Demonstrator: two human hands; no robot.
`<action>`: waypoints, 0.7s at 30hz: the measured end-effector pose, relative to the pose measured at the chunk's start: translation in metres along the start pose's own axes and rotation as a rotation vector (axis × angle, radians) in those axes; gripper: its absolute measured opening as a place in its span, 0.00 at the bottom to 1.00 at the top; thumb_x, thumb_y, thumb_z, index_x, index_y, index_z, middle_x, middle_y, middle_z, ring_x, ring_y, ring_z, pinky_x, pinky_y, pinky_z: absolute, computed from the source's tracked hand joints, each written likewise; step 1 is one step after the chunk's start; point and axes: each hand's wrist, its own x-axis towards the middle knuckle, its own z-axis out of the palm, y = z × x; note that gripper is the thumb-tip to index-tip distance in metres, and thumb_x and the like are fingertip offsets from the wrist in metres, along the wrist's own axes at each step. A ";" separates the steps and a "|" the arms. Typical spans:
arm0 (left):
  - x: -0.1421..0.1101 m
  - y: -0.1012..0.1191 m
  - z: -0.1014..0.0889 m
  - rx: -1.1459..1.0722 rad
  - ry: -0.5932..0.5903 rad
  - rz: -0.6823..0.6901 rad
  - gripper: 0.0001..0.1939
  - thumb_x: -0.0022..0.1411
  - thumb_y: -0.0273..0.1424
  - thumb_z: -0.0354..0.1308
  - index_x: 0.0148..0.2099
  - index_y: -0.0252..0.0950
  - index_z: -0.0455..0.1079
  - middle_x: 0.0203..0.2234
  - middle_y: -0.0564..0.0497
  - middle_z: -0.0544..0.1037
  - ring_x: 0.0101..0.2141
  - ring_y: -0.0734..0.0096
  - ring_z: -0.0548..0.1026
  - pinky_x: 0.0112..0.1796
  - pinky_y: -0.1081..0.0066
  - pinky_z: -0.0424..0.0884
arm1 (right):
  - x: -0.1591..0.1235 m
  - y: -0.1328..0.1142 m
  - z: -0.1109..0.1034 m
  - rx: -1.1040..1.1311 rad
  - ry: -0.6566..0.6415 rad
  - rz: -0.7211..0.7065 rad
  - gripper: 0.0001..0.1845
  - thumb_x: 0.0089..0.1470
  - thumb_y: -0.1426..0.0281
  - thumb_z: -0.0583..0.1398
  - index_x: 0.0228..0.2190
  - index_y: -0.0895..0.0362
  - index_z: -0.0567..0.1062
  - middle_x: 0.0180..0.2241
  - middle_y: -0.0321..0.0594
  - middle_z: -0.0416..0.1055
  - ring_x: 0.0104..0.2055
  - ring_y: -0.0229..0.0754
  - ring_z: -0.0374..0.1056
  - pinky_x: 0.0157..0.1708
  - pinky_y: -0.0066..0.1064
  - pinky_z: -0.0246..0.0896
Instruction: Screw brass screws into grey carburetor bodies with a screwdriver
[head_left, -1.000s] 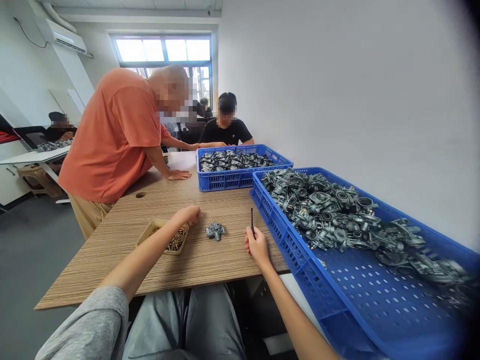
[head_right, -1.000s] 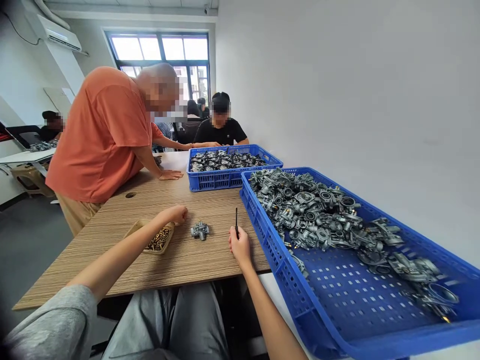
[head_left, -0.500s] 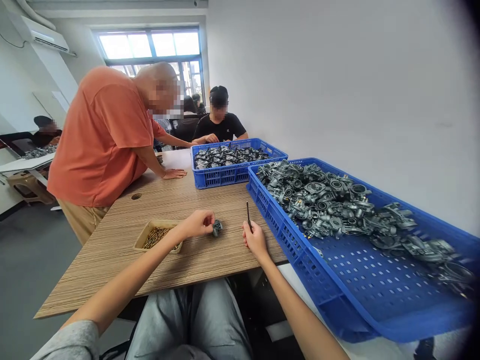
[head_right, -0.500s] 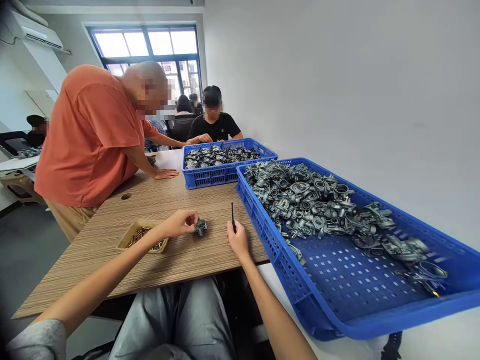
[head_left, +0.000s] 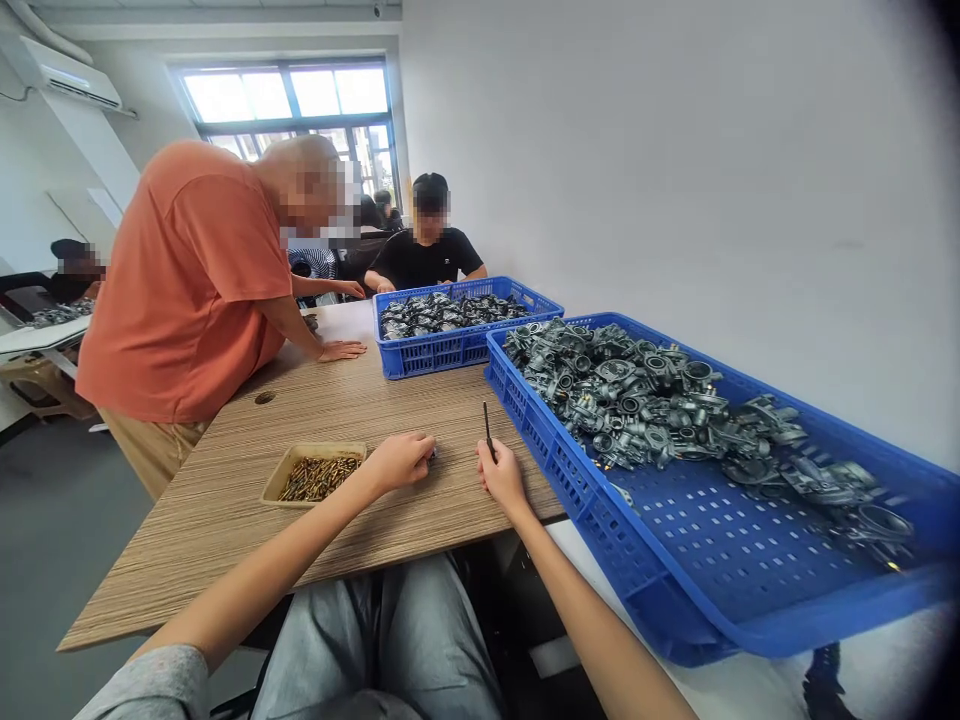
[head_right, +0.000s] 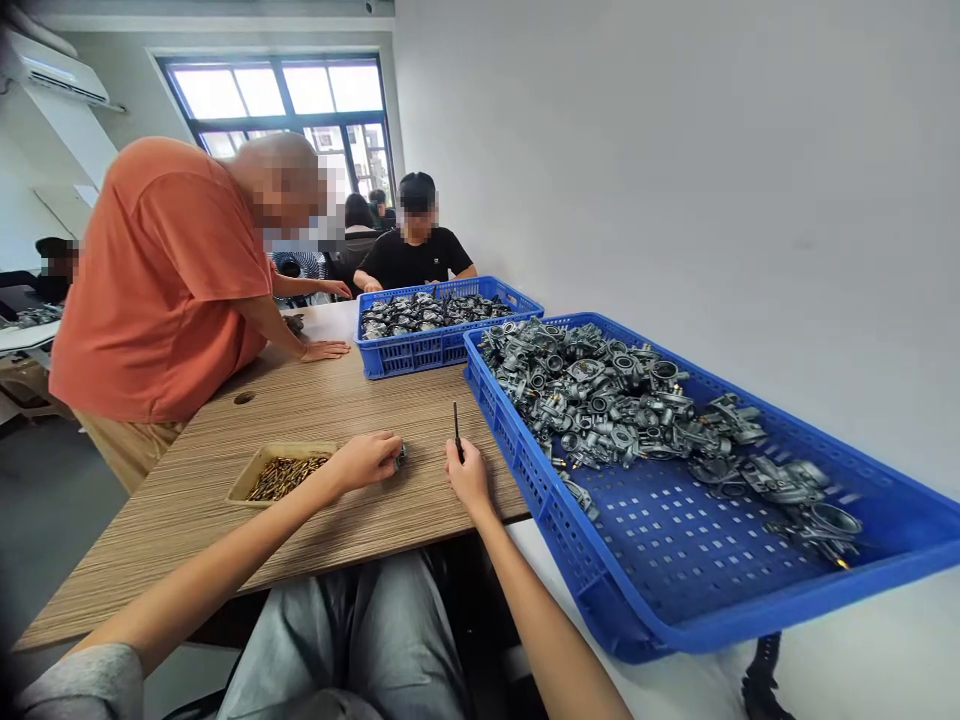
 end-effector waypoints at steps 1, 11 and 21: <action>0.000 0.001 0.000 0.009 0.000 -0.004 0.09 0.62 0.24 0.55 0.43 0.39 0.71 0.40 0.46 0.80 0.41 0.61 0.80 0.39 0.68 0.70 | 0.000 -0.001 0.000 0.002 0.002 0.001 0.26 0.59 0.43 0.59 0.30 0.53 0.69 0.19 0.30 0.65 0.14 0.35 0.59 0.11 0.25 0.53; 0.005 0.006 0.012 0.130 0.023 -0.039 0.11 0.65 0.24 0.54 0.49 0.37 0.72 0.42 0.42 0.80 0.46 0.55 0.80 0.44 0.64 0.73 | 0.000 -0.001 0.000 -0.015 0.004 -0.023 0.24 0.60 0.44 0.58 0.28 0.52 0.68 0.19 0.31 0.65 0.15 0.36 0.60 0.12 0.25 0.54; -0.008 -0.001 0.020 -0.168 0.208 -0.086 0.07 0.67 0.24 0.55 0.44 0.38 0.72 0.39 0.48 0.78 0.41 0.65 0.77 0.44 0.69 0.71 | 0.000 -0.001 0.000 -0.027 0.003 -0.046 0.24 0.61 0.45 0.57 0.28 0.52 0.69 0.19 0.31 0.66 0.16 0.36 0.61 0.14 0.26 0.56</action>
